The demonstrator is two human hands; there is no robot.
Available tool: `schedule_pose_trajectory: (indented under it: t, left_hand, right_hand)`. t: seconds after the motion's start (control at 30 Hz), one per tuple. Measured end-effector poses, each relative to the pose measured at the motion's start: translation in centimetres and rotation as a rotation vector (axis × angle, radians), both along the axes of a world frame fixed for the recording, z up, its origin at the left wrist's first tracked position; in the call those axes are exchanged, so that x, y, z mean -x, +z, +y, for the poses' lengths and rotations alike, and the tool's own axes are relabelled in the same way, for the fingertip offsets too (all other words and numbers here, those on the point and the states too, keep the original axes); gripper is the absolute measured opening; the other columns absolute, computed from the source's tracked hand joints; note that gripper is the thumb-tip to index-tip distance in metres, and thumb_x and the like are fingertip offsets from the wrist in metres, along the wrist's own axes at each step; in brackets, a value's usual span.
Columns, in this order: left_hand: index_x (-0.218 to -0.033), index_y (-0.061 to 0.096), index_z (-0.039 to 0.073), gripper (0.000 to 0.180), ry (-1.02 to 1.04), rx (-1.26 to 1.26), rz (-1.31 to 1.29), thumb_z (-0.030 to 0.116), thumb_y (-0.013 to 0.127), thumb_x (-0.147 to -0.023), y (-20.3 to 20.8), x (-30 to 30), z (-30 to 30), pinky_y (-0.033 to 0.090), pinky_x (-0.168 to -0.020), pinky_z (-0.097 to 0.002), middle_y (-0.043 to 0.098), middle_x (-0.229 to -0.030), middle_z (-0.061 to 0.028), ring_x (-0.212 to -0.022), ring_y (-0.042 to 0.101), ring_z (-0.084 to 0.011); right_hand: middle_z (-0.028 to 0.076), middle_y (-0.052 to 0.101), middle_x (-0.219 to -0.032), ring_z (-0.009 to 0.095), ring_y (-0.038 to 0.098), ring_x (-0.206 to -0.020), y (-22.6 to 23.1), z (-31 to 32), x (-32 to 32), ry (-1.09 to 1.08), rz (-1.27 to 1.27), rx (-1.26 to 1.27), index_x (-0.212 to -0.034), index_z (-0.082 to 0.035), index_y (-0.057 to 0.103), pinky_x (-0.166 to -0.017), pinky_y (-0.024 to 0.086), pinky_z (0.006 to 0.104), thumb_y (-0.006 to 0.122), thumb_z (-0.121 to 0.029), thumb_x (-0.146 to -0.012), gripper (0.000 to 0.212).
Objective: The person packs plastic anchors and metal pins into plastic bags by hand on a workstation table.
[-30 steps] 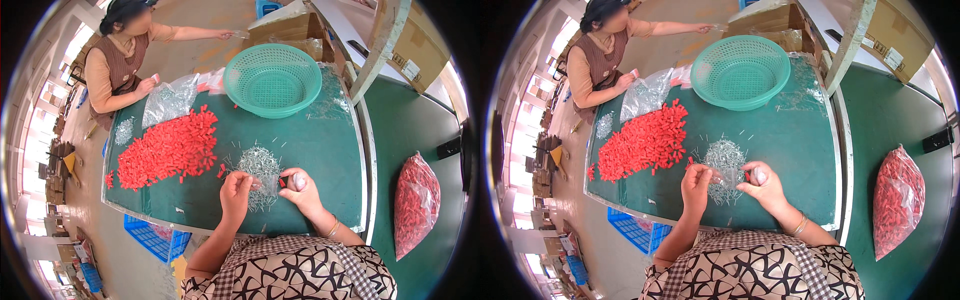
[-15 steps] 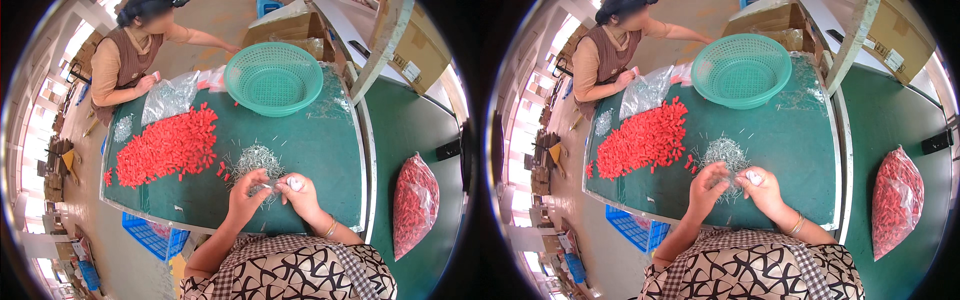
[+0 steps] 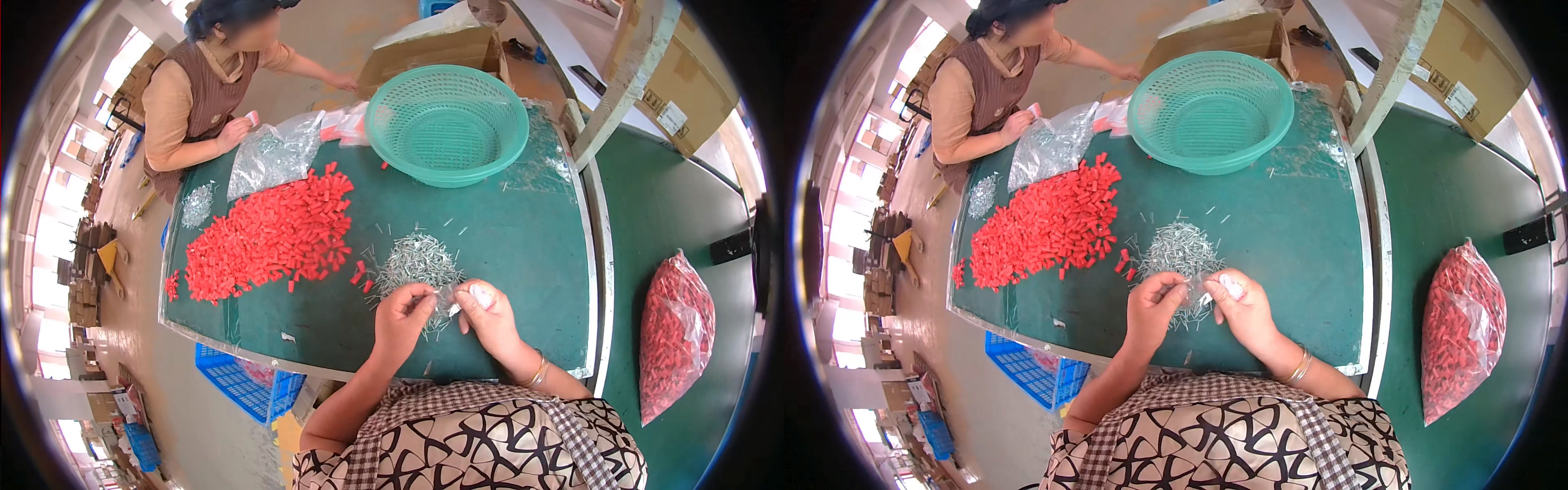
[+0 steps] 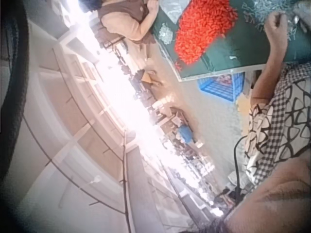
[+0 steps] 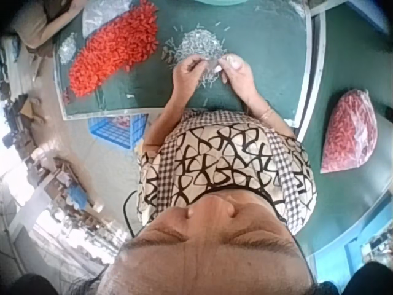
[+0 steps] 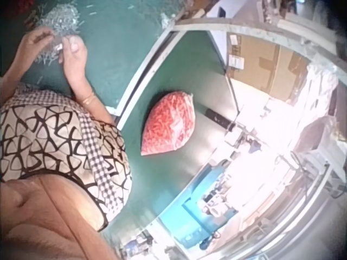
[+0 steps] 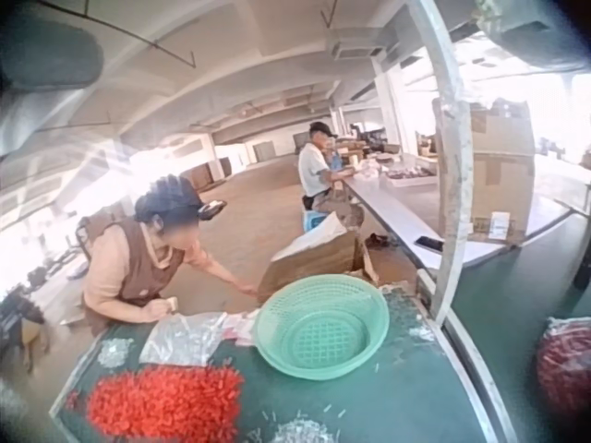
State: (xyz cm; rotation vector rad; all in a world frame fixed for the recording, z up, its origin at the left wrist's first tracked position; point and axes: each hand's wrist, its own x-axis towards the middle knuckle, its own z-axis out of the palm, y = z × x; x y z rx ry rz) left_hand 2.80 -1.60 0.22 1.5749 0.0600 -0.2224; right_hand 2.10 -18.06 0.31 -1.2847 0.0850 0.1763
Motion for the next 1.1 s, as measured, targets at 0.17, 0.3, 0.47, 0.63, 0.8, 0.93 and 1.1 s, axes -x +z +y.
schedule_pose_trajectory:
  t: [0.17,0.3,0.47,0.63,0.8,0.93,1.1]
  left_hand:
    - [-0.101,0.059,-0.003,0.016,-0.050,0.077,-0.001,0.001,0.060,-0.086,1.1,-0.2,0.5,0.049,-0.069,-0.0232,0.063,-0.087,-0.0047,-0.075,0.060,-0.0095]
    - [-0.098,0.060,-0.002,0.013,-0.118,0.155,0.079,0.003,0.060,-0.086,0.7,-0.3,0.2,0.049,-0.069,-0.0233,0.063,-0.085,-0.0045,-0.074,0.060,-0.0099]
    - [-0.095,0.061,-0.002,0.010,-0.115,0.137,0.084,0.003,0.060,-0.086,0.5,-0.3,0.4,0.048,-0.068,-0.0224,0.063,-0.082,-0.0036,-0.073,0.059,-0.0090]
    - [-0.092,0.060,-0.002,0.008,-0.074,0.098,0.080,0.003,0.061,-0.086,0.7,-0.4,0.5,0.047,-0.065,-0.0207,0.063,-0.081,-0.0021,-0.071,0.057,-0.0068]
    - [-0.091,0.061,0.000,0.015,0.042,-0.343,-0.358,0.003,0.068,-0.079,1.2,-0.8,0.2,0.047,-0.065,-0.0238,0.062,-0.081,-0.0048,-0.071,0.058,-0.0112]
    - [-0.088,0.062,0.001,0.020,0.142,-0.738,-0.908,0.003,0.073,-0.071,2.8,-0.3,0.1,0.047,-0.065,-0.0262,0.060,-0.081,-0.0083,-0.072,0.058,-0.0156]
    - [-0.088,0.062,-0.002,0.014,-0.015,-0.340,-0.279,0.004,0.069,-0.077,1.9,0.9,-0.4,0.047,-0.066,-0.0257,0.063,-0.083,-0.0079,-0.071,0.059,-0.0150]
  right_hand:
    - [-0.002,0.050,-0.064,0.006,0.045,-0.049,-0.3,-0.6,-0.1,0.069,0.004,-0.057,-0.089,-0.003,0.061,-0.044,0.036,0.0202,0.063,-0.012,-0.088,0.010]
    - [0.001,0.053,-0.072,0.006,0.047,-0.051,-1.5,-1.0,0.1,0.106,-0.120,0.139,-0.086,0.000,0.062,-0.044,0.036,0.0205,0.065,-0.012,-0.087,0.012]
    - [0.000,0.052,-0.065,0.006,0.044,-0.047,-0.5,-1.2,0.0,0.160,0.169,-0.085,-0.089,-0.001,0.061,-0.042,0.035,0.0215,0.065,-0.015,-0.087,0.014]
    - [0.001,0.055,-0.065,0.007,0.046,-0.047,0.5,-1.3,-0.3,0.221,0.257,-0.056,-0.090,0.000,0.062,-0.042,0.035,0.0211,0.065,-0.013,-0.086,0.014]
    - [0.002,0.056,-0.067,0.007,0.048,-0.047,1.1,-1.0,-0.2,0.154,0.151,0.128,-0.081,0.000,0.064,-0.042,0.036,0.0213,0.066,-0.007,-0.083,0.007]
    - [0.005,0.060,-0.068,0.013,0.055,-0.055,0.8,-0.5,-0.1,0.011,-0.129,0.448,-0.077,-0.002,0.066,-0.049,0.043,0.0268,0.072,-0.007,-0.074,0.008]
    - [0.007,0.061,-0.071,0.016,0.058,-0.062,1.1,0.0,0.2,-0.018,-0.381,0.633,-0.076,-0.002,0.067,-0.054,0.045,0.0300,0.073,-0.006,-0.072,0.008]
